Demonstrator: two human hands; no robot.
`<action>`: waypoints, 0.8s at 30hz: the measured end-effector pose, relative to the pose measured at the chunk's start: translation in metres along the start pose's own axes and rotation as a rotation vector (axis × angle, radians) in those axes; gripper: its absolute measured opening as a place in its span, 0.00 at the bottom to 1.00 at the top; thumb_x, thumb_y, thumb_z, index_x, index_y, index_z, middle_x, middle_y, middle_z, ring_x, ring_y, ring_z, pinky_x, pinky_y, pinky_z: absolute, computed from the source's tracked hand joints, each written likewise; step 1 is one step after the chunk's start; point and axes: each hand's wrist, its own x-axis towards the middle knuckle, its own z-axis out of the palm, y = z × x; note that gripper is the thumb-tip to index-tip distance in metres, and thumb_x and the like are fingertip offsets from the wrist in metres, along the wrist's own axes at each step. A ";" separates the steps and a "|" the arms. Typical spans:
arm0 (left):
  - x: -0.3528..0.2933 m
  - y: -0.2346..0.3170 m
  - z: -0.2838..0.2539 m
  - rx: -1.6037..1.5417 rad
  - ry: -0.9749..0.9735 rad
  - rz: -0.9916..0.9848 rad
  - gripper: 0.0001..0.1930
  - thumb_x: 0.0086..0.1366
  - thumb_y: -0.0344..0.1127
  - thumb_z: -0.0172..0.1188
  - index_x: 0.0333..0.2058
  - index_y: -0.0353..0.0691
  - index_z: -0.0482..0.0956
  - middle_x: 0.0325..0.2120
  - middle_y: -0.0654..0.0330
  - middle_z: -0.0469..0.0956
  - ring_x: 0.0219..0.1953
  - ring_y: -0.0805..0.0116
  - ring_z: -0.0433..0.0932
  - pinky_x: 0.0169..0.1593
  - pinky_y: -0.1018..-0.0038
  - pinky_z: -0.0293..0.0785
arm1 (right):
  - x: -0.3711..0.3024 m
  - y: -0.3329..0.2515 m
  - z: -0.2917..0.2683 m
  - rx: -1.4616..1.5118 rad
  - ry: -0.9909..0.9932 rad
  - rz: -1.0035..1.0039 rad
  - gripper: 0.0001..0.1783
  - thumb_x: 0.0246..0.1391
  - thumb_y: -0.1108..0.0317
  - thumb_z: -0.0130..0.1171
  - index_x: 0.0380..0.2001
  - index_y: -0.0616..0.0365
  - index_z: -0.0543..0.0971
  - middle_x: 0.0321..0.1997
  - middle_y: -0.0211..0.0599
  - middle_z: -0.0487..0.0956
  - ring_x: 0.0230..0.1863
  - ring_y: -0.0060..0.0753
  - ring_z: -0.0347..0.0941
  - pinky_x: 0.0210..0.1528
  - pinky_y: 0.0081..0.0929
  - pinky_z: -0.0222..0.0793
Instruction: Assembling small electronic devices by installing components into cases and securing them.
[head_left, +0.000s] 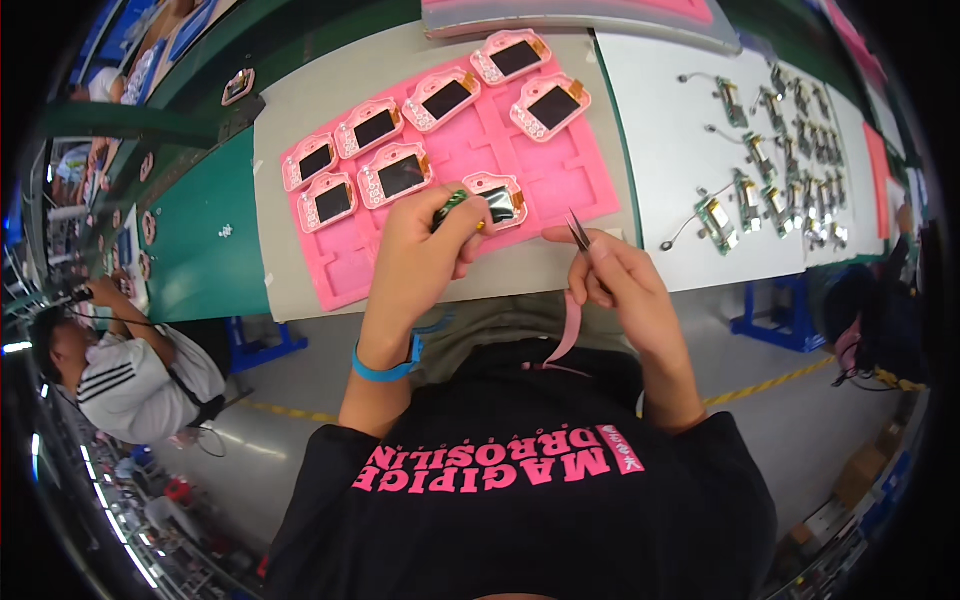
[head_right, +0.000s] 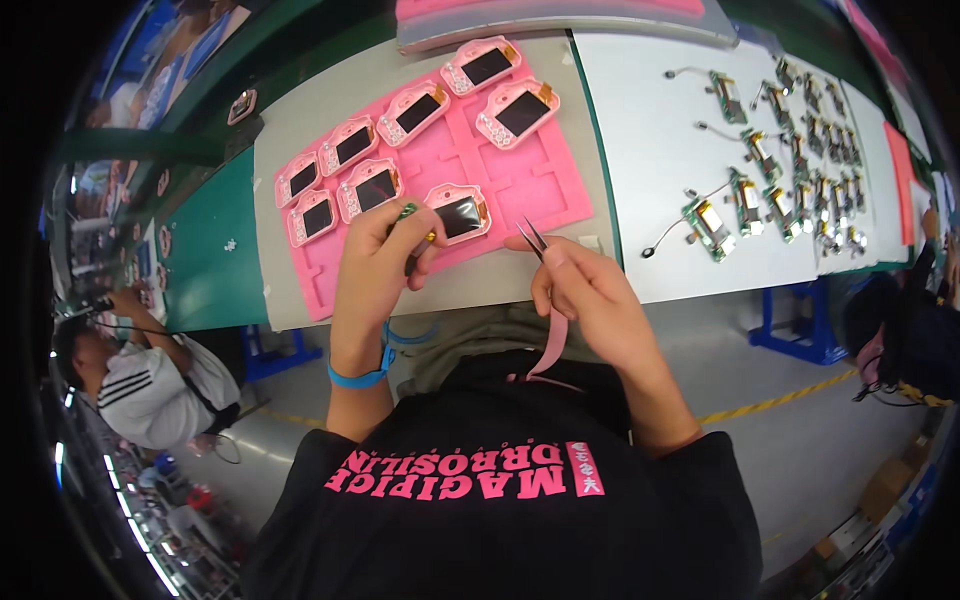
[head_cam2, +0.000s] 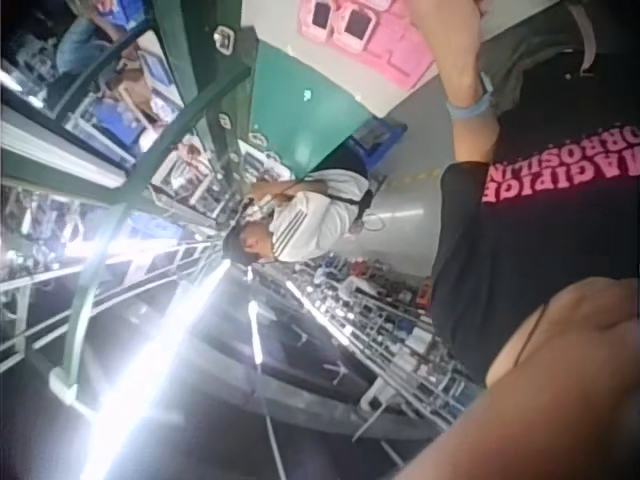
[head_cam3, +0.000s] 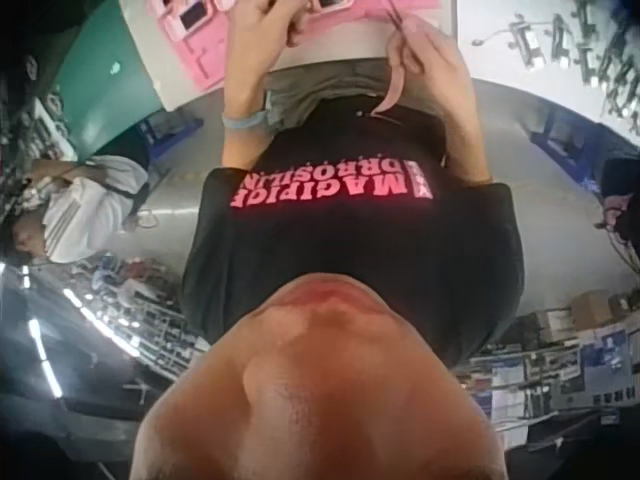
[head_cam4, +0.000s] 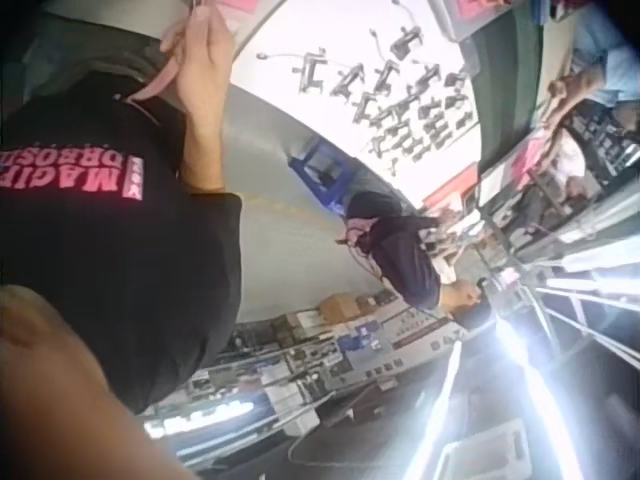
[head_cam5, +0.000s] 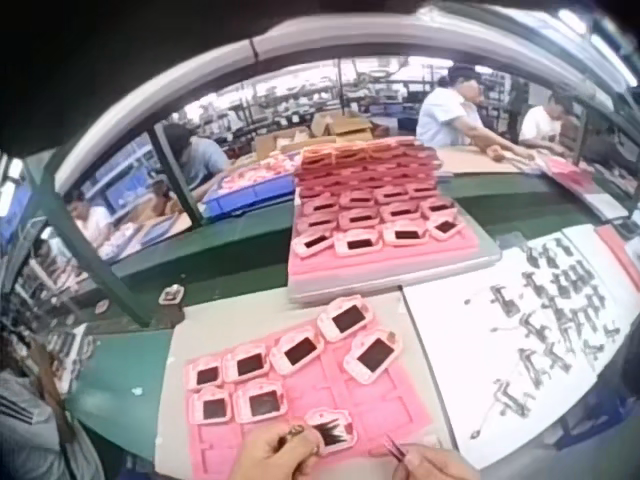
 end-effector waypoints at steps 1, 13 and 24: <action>0.003 0.001 0.003 0.022 -0.010 -0.016 0.12 0.73 0.36 0.57 0.33 0.36 0.82 0.19 0.64 0.74 0.19 0.77 0.69 0.24 0.80 0.61 | 0.000 0.004 -0.002 0.027 0.009 0.002 0.21 0.76 0.71 0.49 0.66 0.63 0.78 0.25 0.26 0.76 0.23 0.16 0.64 0.29 0.11 0.57; 0.024 0.010 0.024 0.370 0.043 0.086 0.08 0.70 0.34 0.63 0.35 0.35 0.83 0.20 0.62 0.77 0.21 0.76 0.71 0.26 0.82 0.66 | 0.005 0.010 -0.004 0.143 -0.047 0.149 0.15 0.80 0.67 0.44 0.56 0.62 0.77 0.29 0.34 0.80 0.20 0.19 0.66 0.23 0.15 0.59; 0.033 -0.004 0.022 0.376 0.090 0.208 0.09 0.65 0.28 0.68 0.42 0.32 0.81 0.29 0.56 0.86 0.26 0.68 0.78 0.32 0.73 0.75 | 0.020 0.006 0.018 0.253 -0.154 0.305 0.12 0.82 0.65 0.40 0.54 0.58 0.71 0.23 0.41 0.81 0.10 0.27 0.69 0.14 0.20 0.61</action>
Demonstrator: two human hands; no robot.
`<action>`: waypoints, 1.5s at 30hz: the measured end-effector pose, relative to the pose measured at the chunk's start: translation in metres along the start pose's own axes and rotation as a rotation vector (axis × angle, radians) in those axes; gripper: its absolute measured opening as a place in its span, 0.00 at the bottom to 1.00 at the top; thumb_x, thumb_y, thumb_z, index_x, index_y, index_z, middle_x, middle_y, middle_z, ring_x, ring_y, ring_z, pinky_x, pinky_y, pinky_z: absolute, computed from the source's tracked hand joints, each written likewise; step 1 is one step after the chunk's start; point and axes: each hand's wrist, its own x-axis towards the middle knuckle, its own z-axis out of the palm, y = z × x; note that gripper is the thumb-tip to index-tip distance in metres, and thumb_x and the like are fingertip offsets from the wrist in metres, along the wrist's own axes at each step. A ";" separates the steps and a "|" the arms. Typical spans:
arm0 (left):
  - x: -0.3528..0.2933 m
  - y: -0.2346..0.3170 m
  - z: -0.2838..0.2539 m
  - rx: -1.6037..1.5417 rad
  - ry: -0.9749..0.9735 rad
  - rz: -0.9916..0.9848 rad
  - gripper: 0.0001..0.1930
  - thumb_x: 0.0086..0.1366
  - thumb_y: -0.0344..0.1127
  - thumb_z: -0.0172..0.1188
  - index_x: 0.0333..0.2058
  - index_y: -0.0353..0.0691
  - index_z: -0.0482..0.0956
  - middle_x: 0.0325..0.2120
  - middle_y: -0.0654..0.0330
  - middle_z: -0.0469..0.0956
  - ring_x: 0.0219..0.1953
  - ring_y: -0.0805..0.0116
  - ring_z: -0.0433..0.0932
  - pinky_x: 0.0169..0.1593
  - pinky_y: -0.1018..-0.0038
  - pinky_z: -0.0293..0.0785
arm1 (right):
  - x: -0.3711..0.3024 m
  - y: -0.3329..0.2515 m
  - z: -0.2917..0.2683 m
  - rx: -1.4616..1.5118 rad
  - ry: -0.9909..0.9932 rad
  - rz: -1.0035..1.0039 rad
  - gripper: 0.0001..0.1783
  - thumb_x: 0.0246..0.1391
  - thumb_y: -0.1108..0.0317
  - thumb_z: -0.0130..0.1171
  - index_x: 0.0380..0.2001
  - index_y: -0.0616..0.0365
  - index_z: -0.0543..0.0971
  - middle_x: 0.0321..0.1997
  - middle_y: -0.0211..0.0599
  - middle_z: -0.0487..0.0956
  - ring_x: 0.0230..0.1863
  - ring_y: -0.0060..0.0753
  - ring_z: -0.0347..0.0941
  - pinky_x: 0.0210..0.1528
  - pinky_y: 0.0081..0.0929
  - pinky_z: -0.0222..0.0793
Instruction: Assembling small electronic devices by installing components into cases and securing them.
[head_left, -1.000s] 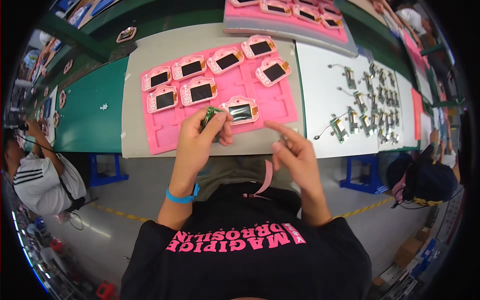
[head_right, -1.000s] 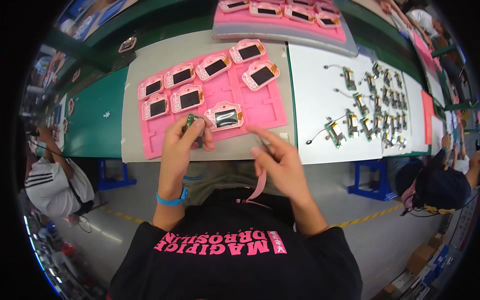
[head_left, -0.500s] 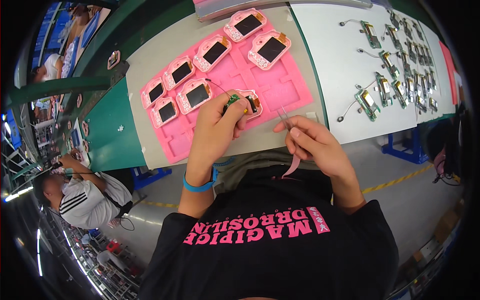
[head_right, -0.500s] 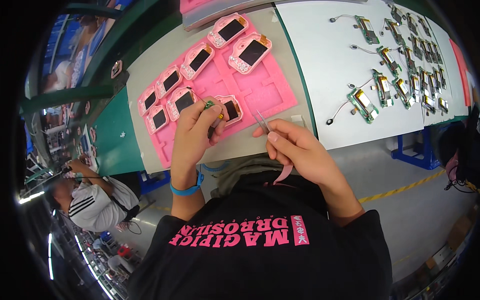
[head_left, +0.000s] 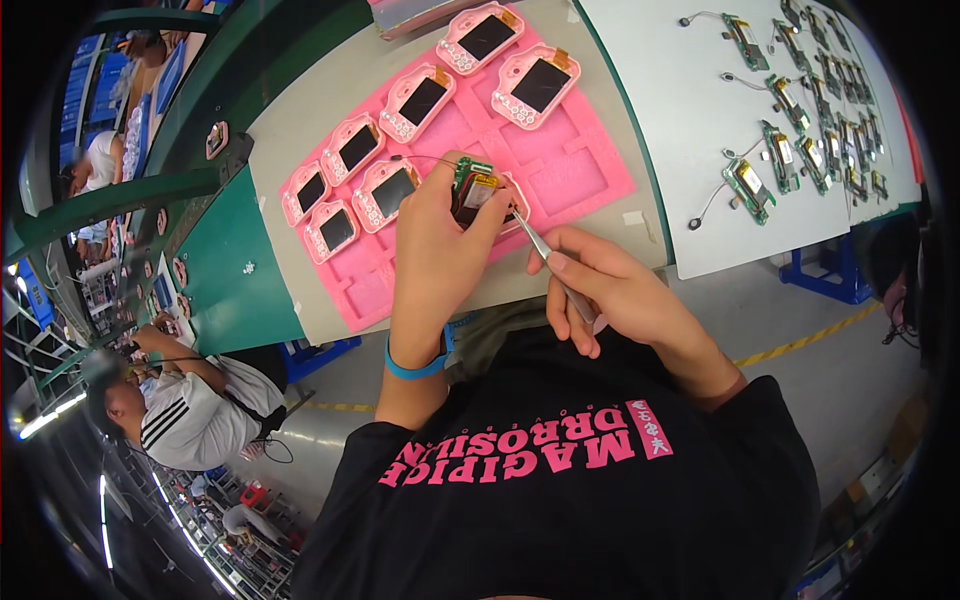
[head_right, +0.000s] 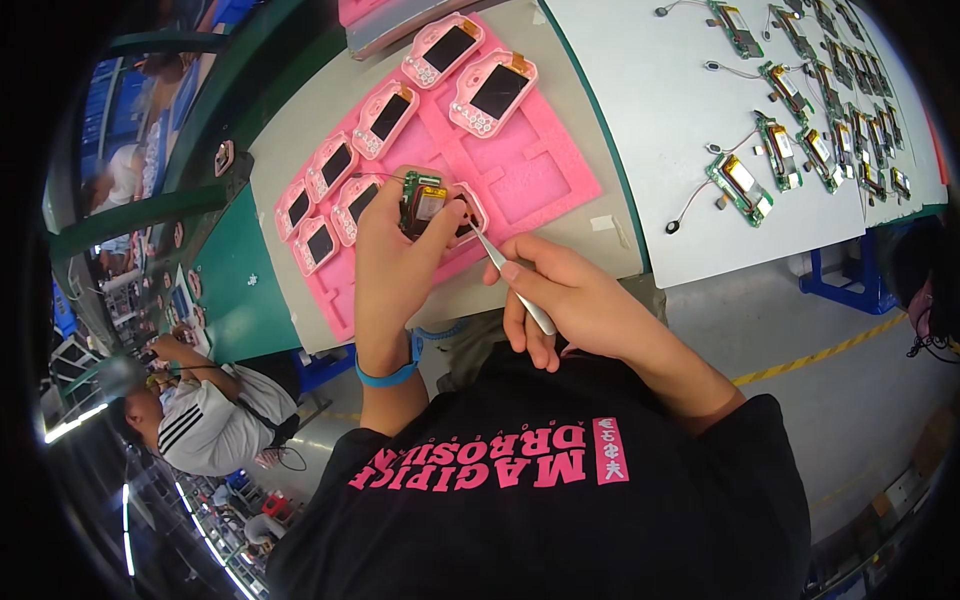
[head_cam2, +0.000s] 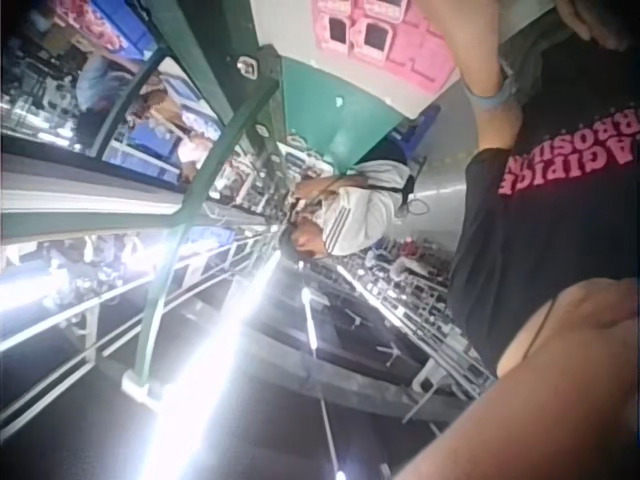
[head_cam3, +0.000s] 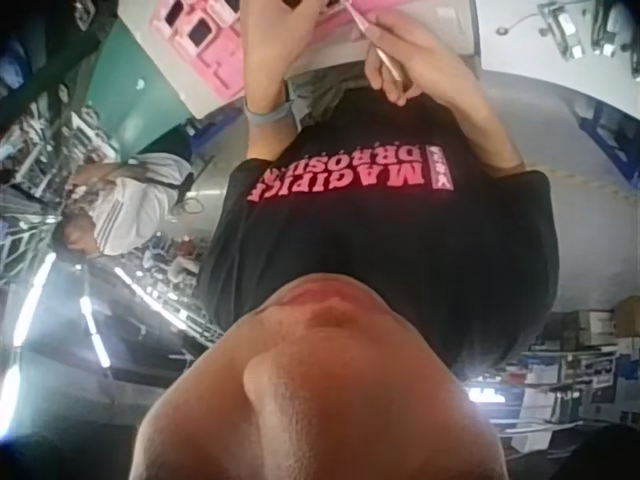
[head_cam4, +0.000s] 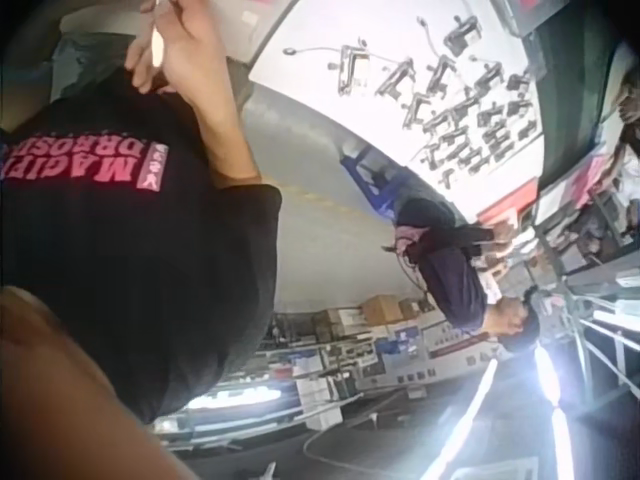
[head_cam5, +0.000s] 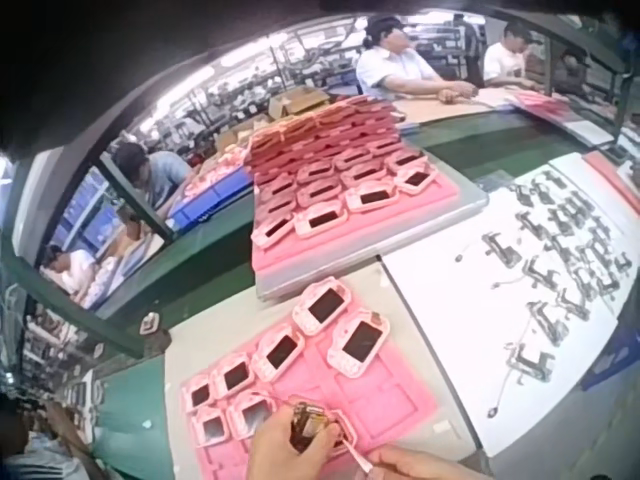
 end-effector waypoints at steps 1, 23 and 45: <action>-0.001 -0.001 -0.001 -0.031 0.000 -0.015 0.10 0.65 0.27 0.68 0.43 0.32 0.81 0.30 0.56 0.86 0.27 0.67 0.79 0.33 0.73 0.75 | 0.001 0.001 0.001 0.005 -0.011 0.009 0.12 0.82 0.64 0.40 0.54 0.58 0.71 0.22 0.41 0.81 0.09 0.27 0.69 0.13 0.20 0.61; -0.008 -0.007 -0.008 -0.039 -0.035 0.045 0.12 0.66 0.27 0.66 0.48 0.33 0.79 0.33 0.56 0.85 0.31 0.68 0.79 0.36 0.72 0.76 | 0.007 0.006 0.009 -0.042 0.018 -0.056 0.09 0.81 0.65 0.42 0.49 0.56 0.71 0.18 0.38 0.79 0.07 0.24 0.61 0.12 0.19 0.54; -0.040 -0.018 -0.035 -0.373 -0.324 -0.212 0.11 0.76 0.30 0.60 0.54 0.33 0.79 0.31 0.60 0.83 0.27 0.78 0.74 0.27 0.84 0.70 | -0.005 0.025 0.023 -0.813 0.318 -0.385 0.03 0.73 0.71 0.52 0.43 0.59 0.72 0.21 0.38 0.76 0.20 0.43 0.71 0.29 0.40 0.65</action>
